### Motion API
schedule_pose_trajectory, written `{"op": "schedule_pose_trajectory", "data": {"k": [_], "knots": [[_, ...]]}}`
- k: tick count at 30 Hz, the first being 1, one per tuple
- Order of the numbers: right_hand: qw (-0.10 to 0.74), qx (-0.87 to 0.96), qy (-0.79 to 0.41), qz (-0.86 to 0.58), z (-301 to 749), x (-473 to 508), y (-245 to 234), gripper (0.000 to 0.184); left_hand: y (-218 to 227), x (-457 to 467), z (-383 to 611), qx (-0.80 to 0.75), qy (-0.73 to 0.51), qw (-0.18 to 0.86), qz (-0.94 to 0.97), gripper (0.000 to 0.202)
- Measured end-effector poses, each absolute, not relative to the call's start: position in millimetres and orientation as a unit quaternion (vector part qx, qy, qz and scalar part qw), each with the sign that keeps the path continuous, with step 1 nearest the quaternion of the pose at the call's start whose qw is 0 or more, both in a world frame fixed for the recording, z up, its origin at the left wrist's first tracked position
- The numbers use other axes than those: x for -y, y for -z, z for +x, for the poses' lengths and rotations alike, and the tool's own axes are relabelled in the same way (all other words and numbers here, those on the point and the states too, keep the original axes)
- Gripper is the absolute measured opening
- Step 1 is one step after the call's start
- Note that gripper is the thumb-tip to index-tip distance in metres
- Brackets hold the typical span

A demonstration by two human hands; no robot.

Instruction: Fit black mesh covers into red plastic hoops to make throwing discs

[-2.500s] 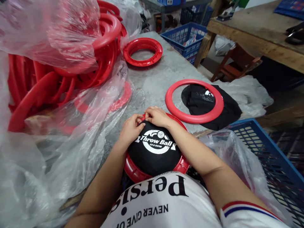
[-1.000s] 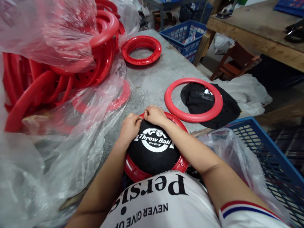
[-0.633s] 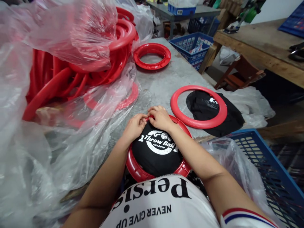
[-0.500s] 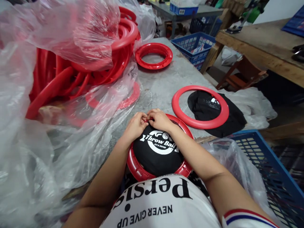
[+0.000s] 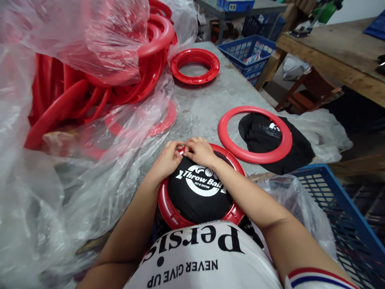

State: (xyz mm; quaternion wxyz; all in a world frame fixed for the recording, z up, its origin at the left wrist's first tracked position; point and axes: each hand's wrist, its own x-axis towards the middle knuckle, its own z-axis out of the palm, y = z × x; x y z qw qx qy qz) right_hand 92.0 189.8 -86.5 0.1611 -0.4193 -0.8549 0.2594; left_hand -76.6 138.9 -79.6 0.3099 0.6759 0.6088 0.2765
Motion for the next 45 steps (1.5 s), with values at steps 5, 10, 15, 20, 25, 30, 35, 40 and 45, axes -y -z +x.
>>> {"op": "schedule_pose_trajectory", "data": {"k": [5, 10, 15, 20, 25, 30, 35, 40, 45], "knots": [[0.169, 0.855, -0.25, -0.423, 90.3, -188.3, 86.6, 0.01, 81.3, -138.7, -76.7, -0.625, -0.272, 0.287, 0.673, 0.047], [0.165, 0.852, -0.244, -0.432, 89.1, -187.7, 87.5, 0.011, 79.2, -137.7, -75.7, -0.643, -0.254, 0.263, 0.673, 0.046], [0.169, 0.849, -0.238, -0.44, 87.9, -186.8, 88.2, 0.009, 81.8, -138.5, -76.1, -0.641, -0.271, 0.261, 0.669, 0.048], [0.167, 0.849, -0.229, -0.446, 86.7, -185.9, 88.0, 0.01, 84.3, -138.5, -74.5, -0.645, -0.269, 0.243, 0.672, 0.047], [0.164, 0.844, -0.229, -0.456, 85.6, -185.7, 87.3, 0.011, 84.6, -138.6, -73.7, -0.647, -0.26, 0.219, 0.683, 0.048], [0.164, 0.84, -0.229, -0.463, 84.2, -185.2, 88.0, 0.012, 85.9, -139.4, -74.2, -0.65, -0.248, 0.22, 0.684, 0.048], [0.158, 0.839, -0.211, -0.475, 81.2, -184.5, 89.0, 0.014, 84.2, -139.1, -70.8, -0.655, -0.237, 0.215, 0.685, 0.048], [0.106, 0.862, -0.218, -0.444, 86.1, -190.7, 84.2, 0.018, 84.8, -141.2, -74.7, -0.64, -0.247, 0.248, 0.684, 0.045], [0.059, 0.885, -0.248, -0.389, 100.3, -204.4, 77.1, 0.018, 91.2, -148.6, -87.6, -0.615, -0.338, 0.336, 0.627, 0.038]]}}
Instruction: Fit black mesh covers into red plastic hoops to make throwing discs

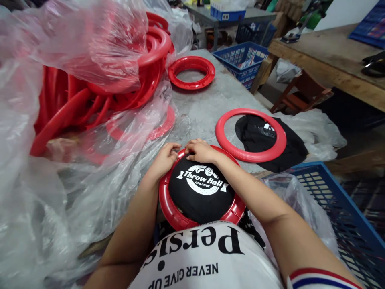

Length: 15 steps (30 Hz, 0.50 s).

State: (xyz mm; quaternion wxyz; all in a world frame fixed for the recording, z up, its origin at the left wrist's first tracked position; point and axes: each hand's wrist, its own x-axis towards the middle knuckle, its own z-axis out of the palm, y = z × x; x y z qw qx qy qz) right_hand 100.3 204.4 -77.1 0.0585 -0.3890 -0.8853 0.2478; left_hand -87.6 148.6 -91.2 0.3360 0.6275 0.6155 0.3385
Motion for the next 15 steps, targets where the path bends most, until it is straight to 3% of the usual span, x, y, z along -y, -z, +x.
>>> {"op": "schedule_pose_trajectory", "data": {"k": [6, 10, 15], "knots": [[0.074, 0.827, -0.18, -0.527, 117.5, -206.0, 80.0, 0.018, 83.8, -151.1, -100.1, -0.616, -0.392, 0.362, 0.579, 0.023], [0.052, 0.784, -0.141, -0.602, 126.9, -185.8, 76.5, 0.026, 76.1, -148.1, -99.5, -0.606, -0.313, 0.326, 0.654, 0.024], [-0.016, 0.795, -0.116, -0.594, 130.7, -168.7, 56.9, 0.032, 77.4, -143.2, -81.4, -0.579, -0.211, 0.226, 0.754, 0.025]]}}
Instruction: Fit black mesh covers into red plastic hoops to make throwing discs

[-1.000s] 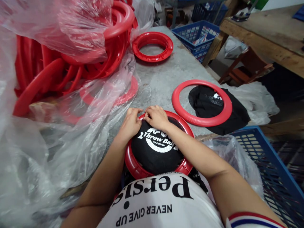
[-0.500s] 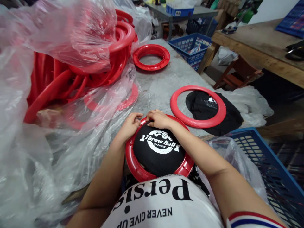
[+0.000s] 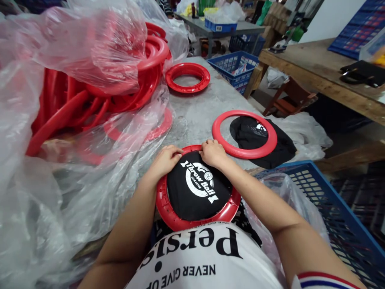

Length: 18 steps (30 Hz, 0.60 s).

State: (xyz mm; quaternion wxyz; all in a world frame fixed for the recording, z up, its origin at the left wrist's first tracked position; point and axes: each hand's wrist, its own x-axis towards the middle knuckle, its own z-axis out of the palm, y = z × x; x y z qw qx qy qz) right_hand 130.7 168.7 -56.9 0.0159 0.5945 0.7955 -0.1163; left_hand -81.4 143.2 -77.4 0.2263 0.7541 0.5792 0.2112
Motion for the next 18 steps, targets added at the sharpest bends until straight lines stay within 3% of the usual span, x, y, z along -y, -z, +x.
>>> {"op": "schedule_pose_trajectory", "data": {"k": [8, 13, 18], "knots": [[-0.099, -0.861, 0.21, 0.453, 122.3, -209.4, 63.0, 0.011, 93.5, -144.4, -62.1, -0.587, -0.178, 0.128, 0.779, 0.027], [-0.099, -0.851, 0.317, 0.407, 116.3, -221.8, 79.2, 0.006, 93.2, -147.3, -61.1, -0.587, -0.18, 0.149, 0.775, 0.024], [-0.148, -0.827, 0.347, 0.417, 117.5, -220.0, 91.0, 0.01, 91.9, -150.1, -61.4, -0.594, -0.19, 0.178, 0.761, 0.018]]}}
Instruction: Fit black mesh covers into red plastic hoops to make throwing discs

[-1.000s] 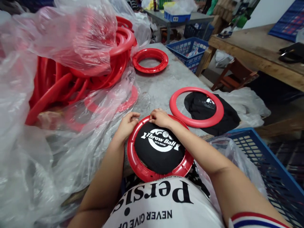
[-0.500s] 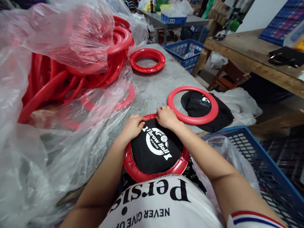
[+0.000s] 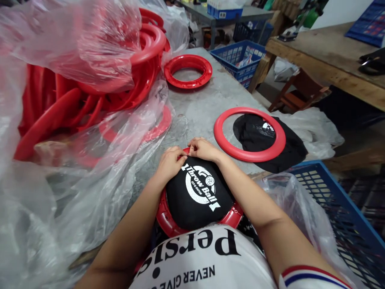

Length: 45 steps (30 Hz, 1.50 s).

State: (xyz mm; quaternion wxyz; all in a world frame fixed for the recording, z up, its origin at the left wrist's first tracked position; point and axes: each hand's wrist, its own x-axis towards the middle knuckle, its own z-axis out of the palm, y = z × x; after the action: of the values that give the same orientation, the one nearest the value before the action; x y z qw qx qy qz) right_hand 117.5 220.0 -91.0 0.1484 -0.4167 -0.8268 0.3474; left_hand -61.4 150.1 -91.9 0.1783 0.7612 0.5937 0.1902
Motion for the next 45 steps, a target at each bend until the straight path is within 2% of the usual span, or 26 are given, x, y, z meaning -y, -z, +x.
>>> {"op": "schedule_pose_trajectory", "data": {"k": [9, 34, 39, 41, 45], "knots": [[0.199, 0.81, -0.379, -0.402, 123.7, -220.5, 101.6, 0.008, 83.9, -151.0, -59.2, -0.608, -0.203, 0.218, 0.736, 0.014], [0.174, 0.797, -0.336, -0.471, 113.5, -216.7, 99.5, 0.01, 89.9, -156.3, -50.8, -0.671, -0.22, 0.19, 0.682, 0.018], [0.17, 0.808, -0.322, -0.464, 114.2, -216.3, 97.5, 0.012, 85.5, -155.0, -64.6, -0.628, -0.236, 0.253, 0.697, 0.02], [0.181, 0.801, -0.317, -0.474, 115.4, -214.0, 93.7, 0.012, 81.0, -152.1, -75.8, -0.615, -0.261, 0.283, 0.688, 0.026], [0.248, 0.826, -0.248, -0.441, 113.9, -204.2, 82.4, 0.013, 72.8, -144.4, -89.9, -0.625, -0.238, 0.268, 0.694, 0.031]]}}
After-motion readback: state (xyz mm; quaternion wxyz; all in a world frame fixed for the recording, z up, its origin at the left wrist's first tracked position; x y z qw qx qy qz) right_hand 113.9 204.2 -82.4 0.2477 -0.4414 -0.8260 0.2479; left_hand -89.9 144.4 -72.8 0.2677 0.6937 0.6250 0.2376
